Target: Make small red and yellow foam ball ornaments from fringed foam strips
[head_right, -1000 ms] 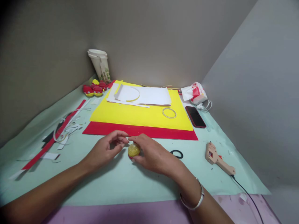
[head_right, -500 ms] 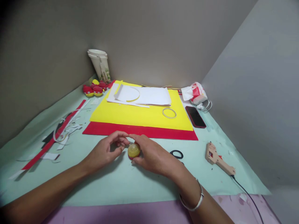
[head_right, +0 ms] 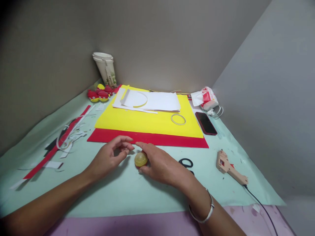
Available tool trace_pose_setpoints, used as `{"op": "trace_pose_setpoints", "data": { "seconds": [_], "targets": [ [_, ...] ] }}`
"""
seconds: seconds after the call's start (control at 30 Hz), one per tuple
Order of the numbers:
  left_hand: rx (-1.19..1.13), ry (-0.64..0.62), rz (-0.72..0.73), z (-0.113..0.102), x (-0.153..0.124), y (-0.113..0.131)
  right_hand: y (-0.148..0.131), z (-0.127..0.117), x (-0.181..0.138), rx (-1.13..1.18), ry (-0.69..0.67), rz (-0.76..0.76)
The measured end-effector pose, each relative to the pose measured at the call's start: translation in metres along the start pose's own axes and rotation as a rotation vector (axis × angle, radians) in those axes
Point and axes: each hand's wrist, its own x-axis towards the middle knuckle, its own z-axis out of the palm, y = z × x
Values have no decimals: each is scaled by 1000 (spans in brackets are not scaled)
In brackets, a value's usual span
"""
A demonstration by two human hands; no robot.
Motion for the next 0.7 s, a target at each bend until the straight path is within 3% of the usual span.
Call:
{"op": "trace_pose_setpoints", "data": {
  "seconds": [0.3, 0.7],
  "targets": [
    [0, -7, 9, 1, 1, -1, 3, 2, 0, -38, 18, -22],
    [77, -36, 3, 5, 3, -8, 19, 12, 11, -71, 175, -44]
  ]
}}
